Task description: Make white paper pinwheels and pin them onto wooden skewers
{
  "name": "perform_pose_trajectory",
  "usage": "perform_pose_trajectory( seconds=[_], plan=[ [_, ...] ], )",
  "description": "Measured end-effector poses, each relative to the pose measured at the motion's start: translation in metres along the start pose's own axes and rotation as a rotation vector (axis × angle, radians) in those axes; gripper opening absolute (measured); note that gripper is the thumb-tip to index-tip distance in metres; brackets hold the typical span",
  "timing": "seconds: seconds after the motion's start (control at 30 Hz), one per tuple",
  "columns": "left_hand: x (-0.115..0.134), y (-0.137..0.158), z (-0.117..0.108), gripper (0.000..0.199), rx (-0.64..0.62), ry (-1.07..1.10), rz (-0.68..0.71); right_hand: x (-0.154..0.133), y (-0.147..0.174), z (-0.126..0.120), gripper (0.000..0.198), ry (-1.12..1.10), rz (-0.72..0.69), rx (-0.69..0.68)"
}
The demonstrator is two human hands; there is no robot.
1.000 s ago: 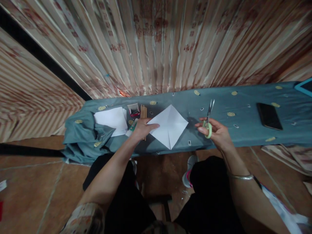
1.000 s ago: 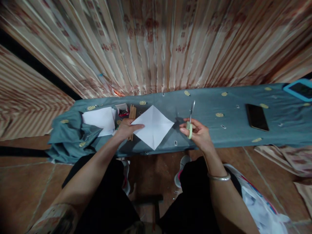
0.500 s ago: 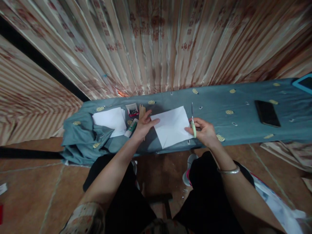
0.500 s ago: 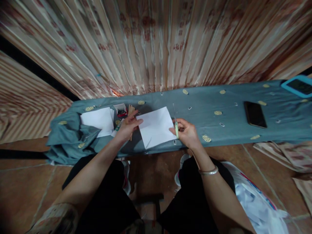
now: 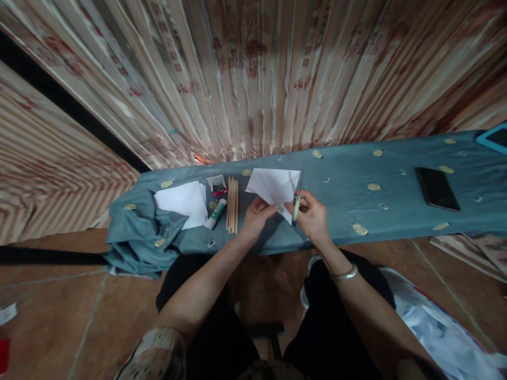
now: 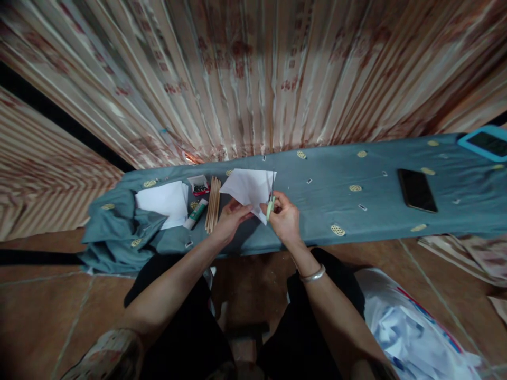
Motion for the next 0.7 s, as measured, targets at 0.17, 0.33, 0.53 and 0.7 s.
perform_pose_trajectory(
  seconds=[0.17,0.33,0.53,0.7],
  plan=[
    [0.004,-0.008,-0.014,0.035,0.170,0.001,0.065,-0.011,-0.003,0.010,0.046,-0.169,0.060,0.081],
    [0.013,-0.011,-0.023,0.034,0.215,-0.057,0.178,-0.009,-0.005,0.017,0.050,-0.265,0.127,0.064],
    [0.024,-0.019,-0.038,0.046,0.257,-0.108,0.271,-0.009,0.000,0.023,0.053,-0.275,0.136,-0.063],
    [0.040,-0.027,-0.059,0.044,0.347,-0.096,0.343,-0.013,0.016,0.028,0.054,-0.256,0.143,-0.232]
  ],
)
Point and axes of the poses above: each hand's wrist, its own y-axis away from the middle knuckle, its own z-axis out of the palm, x = y × z, the point moved 5 cm from there along -y, towards the middle knuckle, and after that the axes turned 9 degrees about -z, right-handed, at the moved point
